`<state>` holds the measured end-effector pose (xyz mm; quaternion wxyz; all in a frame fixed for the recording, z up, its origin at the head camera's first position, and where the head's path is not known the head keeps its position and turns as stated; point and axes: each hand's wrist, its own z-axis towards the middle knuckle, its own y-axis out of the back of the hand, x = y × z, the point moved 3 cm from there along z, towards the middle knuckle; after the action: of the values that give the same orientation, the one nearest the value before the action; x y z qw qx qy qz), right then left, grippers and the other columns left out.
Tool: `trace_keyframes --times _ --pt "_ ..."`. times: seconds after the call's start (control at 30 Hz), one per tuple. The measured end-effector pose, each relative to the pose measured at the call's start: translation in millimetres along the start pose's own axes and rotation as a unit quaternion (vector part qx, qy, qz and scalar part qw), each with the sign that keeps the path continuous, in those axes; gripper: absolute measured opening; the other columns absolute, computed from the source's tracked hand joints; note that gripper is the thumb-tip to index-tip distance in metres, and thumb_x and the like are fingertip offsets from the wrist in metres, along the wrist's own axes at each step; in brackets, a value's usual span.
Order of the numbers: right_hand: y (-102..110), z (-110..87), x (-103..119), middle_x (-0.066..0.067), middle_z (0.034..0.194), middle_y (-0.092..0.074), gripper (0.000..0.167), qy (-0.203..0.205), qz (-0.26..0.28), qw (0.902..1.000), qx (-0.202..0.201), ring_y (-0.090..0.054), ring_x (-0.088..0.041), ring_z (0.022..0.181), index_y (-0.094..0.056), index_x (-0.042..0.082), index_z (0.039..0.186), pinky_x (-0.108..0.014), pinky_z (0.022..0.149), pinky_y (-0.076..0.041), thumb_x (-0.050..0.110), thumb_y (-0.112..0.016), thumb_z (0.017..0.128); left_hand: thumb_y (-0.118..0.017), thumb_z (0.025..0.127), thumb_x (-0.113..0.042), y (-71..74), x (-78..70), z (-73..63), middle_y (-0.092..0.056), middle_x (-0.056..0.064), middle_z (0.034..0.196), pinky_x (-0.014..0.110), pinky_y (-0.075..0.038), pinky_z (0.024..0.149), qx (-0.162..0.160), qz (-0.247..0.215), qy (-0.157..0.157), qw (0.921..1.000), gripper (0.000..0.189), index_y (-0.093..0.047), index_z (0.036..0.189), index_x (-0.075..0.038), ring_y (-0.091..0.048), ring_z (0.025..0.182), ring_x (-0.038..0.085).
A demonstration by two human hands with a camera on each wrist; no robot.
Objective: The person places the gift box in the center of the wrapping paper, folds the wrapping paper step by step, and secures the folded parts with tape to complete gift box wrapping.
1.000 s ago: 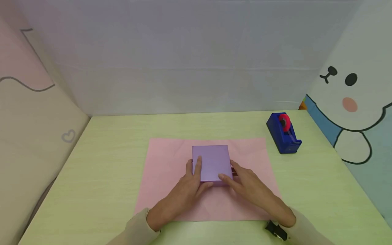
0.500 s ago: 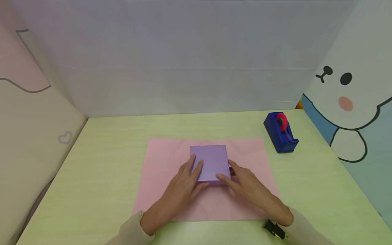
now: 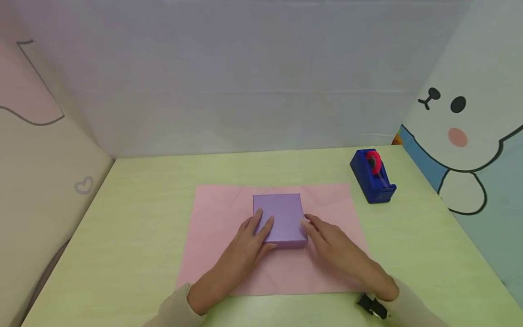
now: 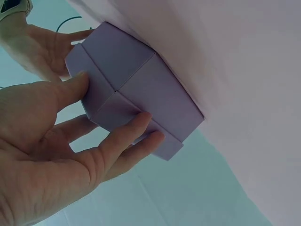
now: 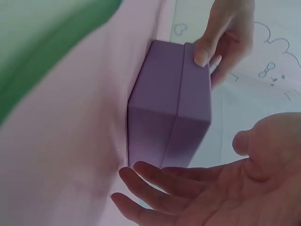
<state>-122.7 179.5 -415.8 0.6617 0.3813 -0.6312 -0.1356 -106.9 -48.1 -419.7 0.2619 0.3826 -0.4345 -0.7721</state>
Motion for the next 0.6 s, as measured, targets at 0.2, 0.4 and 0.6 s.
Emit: trace_keyframes --times 0.2,0.4,0.6 --pt "20 -6.4 -12 -0.021 0.146 -0.056 0.067 -0.035 -0.039 0.9985 -0.016 -0.049 -0.04 0.139 -0.052 -0.003 0.146 -0.059 0.113 -0.037 0.05 -0.034 0.111 -0.071 0.097 -0.03 -0.5 -0.5 0.1 -0.046 0.032 0.147 0.05 -0.057 0.091 0.0 0.009 0.009 0.9999 0.054 -0.06 0.143 -0.003 -0.05 0.13 0.048" --pt "34 -14.2 -26 -0.024 0.138 -0.061 0.053 -0.041 -0.07 0.996 -0.038 -0.057 -0.042 0.127 -0.055 -0.005 0.141 -0.061 0.105 -0.044 0.038 -0.051 0.109 -0.073 0.096 -0.028 -0.7 -0.9 -0.2 -0.046 0.031 0.147 0.051 -0.056 0.094 -0.012 0.009 0.007 0.9999 0.053 -0.061 0.141 -0.003 -0.041 0.138 0.05" --pt "43 -20.5 -41 -0.03 0.138 -0.056 0.053 -0.048 -0.107 0.9915 -0.056 -0.05 -0.05 0.13 -0.055 -0.009 0.138 -0.066 0.105 -0.04 0.03 -0.065 0.102 -0.073 0.096 -0.026 0.2 -1.8 -0.4 -0.044 0.032 0.147 0.05 -0.049 0.103 -0.01 -0.009 0.0 0.9999 0.054 -0.06 0.141 0.001 -0.038 0.141 0.048"
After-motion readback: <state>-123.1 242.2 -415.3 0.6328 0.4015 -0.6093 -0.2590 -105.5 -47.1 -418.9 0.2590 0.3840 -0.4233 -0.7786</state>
